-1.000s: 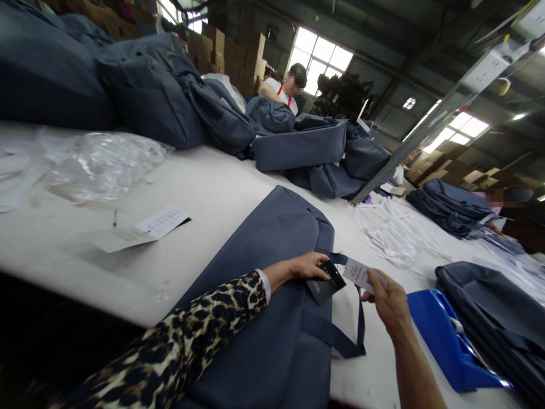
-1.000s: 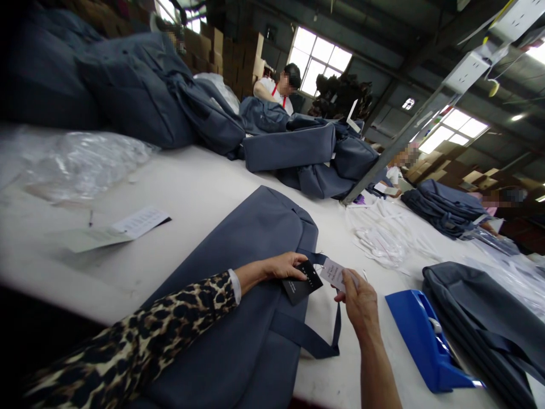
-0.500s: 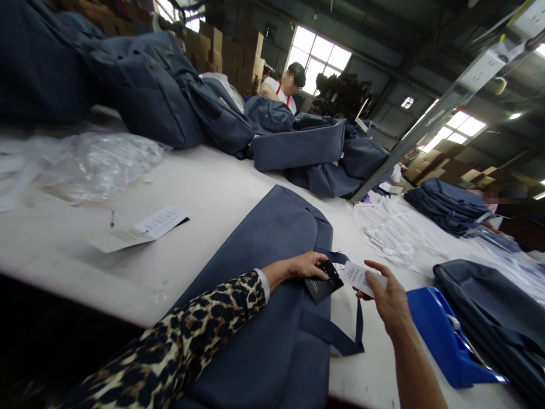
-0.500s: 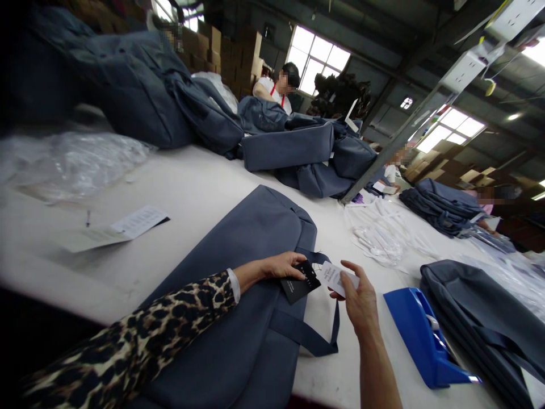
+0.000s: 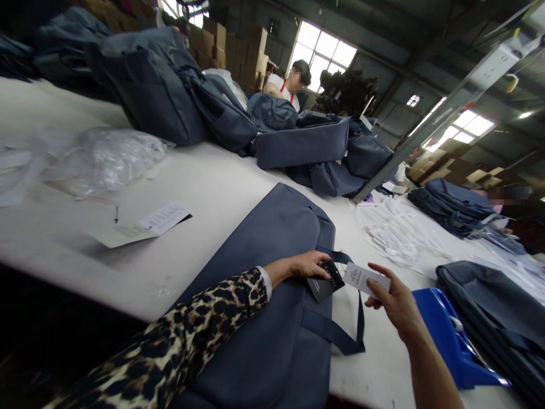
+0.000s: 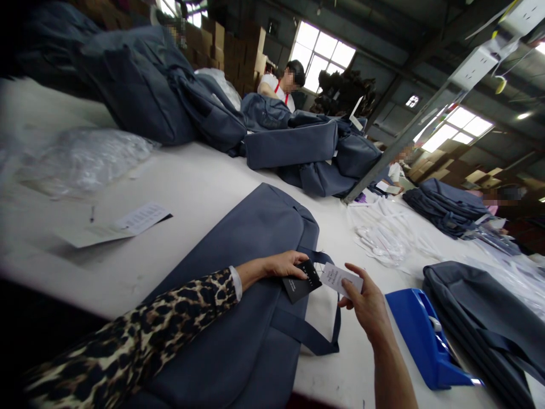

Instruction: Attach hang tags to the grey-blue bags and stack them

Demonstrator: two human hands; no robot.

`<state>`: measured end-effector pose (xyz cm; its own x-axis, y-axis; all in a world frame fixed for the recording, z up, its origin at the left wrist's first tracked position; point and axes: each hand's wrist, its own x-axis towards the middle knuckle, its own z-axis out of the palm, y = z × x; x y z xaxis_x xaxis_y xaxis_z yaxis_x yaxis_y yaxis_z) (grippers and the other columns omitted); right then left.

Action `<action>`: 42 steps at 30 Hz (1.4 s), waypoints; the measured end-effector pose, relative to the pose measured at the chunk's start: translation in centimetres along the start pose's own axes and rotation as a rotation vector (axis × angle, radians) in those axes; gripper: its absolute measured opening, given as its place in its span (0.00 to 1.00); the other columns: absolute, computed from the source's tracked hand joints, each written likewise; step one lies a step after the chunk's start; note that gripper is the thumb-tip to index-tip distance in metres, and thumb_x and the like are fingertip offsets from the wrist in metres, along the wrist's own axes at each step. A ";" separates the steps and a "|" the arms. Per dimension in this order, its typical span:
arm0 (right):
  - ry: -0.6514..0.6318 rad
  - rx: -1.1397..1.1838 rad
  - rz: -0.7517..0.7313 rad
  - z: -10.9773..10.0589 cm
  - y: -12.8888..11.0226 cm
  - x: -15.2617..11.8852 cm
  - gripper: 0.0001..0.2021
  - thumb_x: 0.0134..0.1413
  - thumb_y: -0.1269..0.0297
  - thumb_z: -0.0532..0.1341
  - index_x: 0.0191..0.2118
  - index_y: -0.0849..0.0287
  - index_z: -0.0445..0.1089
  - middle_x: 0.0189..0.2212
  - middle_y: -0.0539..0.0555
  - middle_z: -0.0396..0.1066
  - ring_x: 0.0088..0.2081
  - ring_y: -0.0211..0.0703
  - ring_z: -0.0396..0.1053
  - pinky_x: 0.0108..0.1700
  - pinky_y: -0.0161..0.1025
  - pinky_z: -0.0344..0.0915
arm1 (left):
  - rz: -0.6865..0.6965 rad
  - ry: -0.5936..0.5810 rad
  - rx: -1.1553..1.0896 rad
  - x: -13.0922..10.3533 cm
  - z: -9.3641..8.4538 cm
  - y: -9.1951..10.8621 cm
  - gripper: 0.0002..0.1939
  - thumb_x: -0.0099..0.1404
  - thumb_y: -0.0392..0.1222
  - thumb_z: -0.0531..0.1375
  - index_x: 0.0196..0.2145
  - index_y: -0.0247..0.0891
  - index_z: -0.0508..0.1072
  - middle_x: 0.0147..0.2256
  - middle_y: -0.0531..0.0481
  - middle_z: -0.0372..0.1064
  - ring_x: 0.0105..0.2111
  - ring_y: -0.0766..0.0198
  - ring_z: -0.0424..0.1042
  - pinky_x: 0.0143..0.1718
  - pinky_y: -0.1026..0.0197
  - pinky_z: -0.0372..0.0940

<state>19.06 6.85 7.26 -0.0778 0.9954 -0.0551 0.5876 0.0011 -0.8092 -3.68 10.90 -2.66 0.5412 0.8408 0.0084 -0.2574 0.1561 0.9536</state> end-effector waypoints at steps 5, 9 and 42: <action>-0.043 -0.148 -0.072 0.3 0.3 0.4 0.28 0.52 0.43 0.58 0.53 0.57 0.66 0.30 0.53 0.74 0.23 0.43 0.72 0.27 0.40 0.68 | -0.010 -0.004 0.000 -0.1 0.1 -0.1 0.15 0.47 0.31 0.66 0.36 0.34 0.73 0.34 0.52 0.73 0.32 0.66 0.70 0.36 0.64 0.63; -0.211 -0.527 -0.122 -0.7 0.4 0.6 0.31 0.46 0.41 0.64 0.54 0.51 0.66 0.34 0.53 0.76 0.28 0.45 0.72 0.30 0.39 0.67 | -0.020 -0.006 0.011 -0.1 -0.1 -0.1 0.15 0.46 0.31 0.66 0.35 0.34 0.73 0.34 0.51 0.73 0.32 0.65 0.70 0.35 0.63 0.63; -0.296 0.339 0.078 -1.2 -1.0 -0.6 0.20 0.42 0.53 0.69 0.41 0.61 0.78 0.41 0.61 0.76 0.42 0.52 0.73 0.48 0.48 0.70 | -0.005 0.008 0.034 -0.2 -0.1 -0.1 0.14 0.48 0.31 0.67 0.34 0.34 0.73 0.32 0.54 0.72 0.31 0.67 0.69 0.35 0.65 0.62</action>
<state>19.43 6.33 8.83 -0.2995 0.9213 -0.2480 0.3079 -0.1527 -0.9391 -3.87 10.80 -2.76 0.5363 0.8440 0.0016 -0.2271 0.1425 0.9634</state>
